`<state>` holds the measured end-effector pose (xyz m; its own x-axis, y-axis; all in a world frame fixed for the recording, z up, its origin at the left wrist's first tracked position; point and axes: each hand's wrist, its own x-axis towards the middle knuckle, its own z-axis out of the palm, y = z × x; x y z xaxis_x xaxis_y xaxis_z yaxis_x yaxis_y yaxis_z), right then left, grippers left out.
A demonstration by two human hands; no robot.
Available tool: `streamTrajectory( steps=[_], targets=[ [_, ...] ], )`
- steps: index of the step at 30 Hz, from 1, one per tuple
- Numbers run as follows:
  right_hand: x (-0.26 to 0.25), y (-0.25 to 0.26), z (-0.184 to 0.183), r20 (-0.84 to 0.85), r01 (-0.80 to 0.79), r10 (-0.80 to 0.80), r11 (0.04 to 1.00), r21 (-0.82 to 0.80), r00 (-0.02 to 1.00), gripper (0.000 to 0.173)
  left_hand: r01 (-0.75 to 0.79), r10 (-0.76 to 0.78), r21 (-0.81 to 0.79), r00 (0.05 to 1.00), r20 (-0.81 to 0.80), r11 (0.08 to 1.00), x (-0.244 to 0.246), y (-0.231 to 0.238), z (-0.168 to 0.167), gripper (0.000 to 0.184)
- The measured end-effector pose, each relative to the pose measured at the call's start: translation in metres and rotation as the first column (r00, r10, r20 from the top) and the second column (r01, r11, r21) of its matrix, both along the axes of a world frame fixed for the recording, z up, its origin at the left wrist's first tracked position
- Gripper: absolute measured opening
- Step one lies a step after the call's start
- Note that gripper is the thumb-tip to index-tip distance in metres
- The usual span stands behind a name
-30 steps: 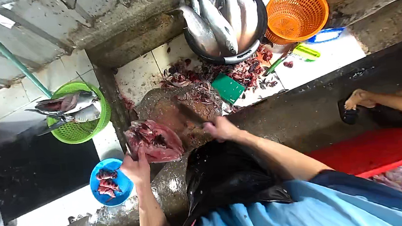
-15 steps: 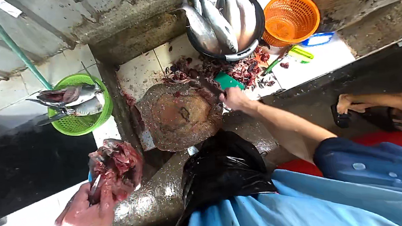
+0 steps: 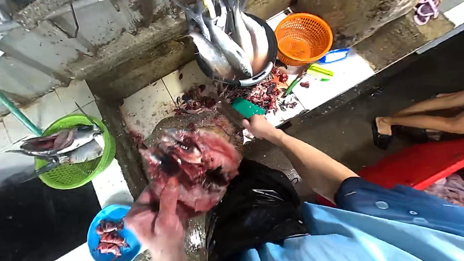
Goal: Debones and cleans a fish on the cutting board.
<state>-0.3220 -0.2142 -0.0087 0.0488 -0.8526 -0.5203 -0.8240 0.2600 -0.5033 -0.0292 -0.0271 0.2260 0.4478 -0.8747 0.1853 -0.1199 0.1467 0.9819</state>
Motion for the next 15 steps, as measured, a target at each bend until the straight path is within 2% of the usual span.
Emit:
streamTrajectory(
  steps=[3, 5, 6, 8, 10, 12, 15],
  targets=[
    [-0.033, 0.009, -0.001, -0.037, 0.091, -0.09, 0.996, 0.013, 0.995, 0.061, -0.011, 0.017, 0.038, 0.986, -0.166, 0.999, -0.002, -0.04, -0.046, 0.012],
    [-0.047, 0.024, -0.001, -0.042, 0.122, -0.122, 0.992, 0.001, 0.992, 0.06, -0.039, 0.075, 0.172, 0.975, -0.21, 0.984, 0.004, -0.073, -0.09, 0.009],
    [-0.051, 0.031, 0.0, -0.037, 0.127, -0.128, 0.992, -0.019, 0.991, 0.056, -0.052, 0.112, 0.288, 0.974, -0.196, 0.956, 0.011, -0.092, -0.115, 0.014],
    [-0.055, 0.045, 0.004, -0.02, 0.148, -0.149, 0.988, -0.033, 0.989, 0.047, -0.088, 0.159, 0.541, 0.984, -0.086, 0.836, 0.031, -0.134, -0.17, 0.037],
    [-0.062, 0.063, -0.002, -0.007, 0.19, -0.19, 0.982, 0.001, 0.982, 0.043, -0.116, 0.116, 0.729, 0.992, 0.049, 0.675, 0.053, -0.157, -0.221, 0.061],
    [-0.069, 0.078, -0.007, 0.021, 0.227, -0.228, 0.972, 0.055, 0.973, 0.041, -0.108, 0.044, 0.8, 0.994, 0.101, 0.59, 0.055, -0.153, -0.239, 0.068],
    [-0.073, 0.09, -0.001, 0.072, 0.255, -0.265, 0.958, 0.131, 0.961, 0.038, 0.001, -0.007, 0.782, 1.0, 0.005, 0.623, 0.014, -0.118, -0.237, 0.056]
  ],
)
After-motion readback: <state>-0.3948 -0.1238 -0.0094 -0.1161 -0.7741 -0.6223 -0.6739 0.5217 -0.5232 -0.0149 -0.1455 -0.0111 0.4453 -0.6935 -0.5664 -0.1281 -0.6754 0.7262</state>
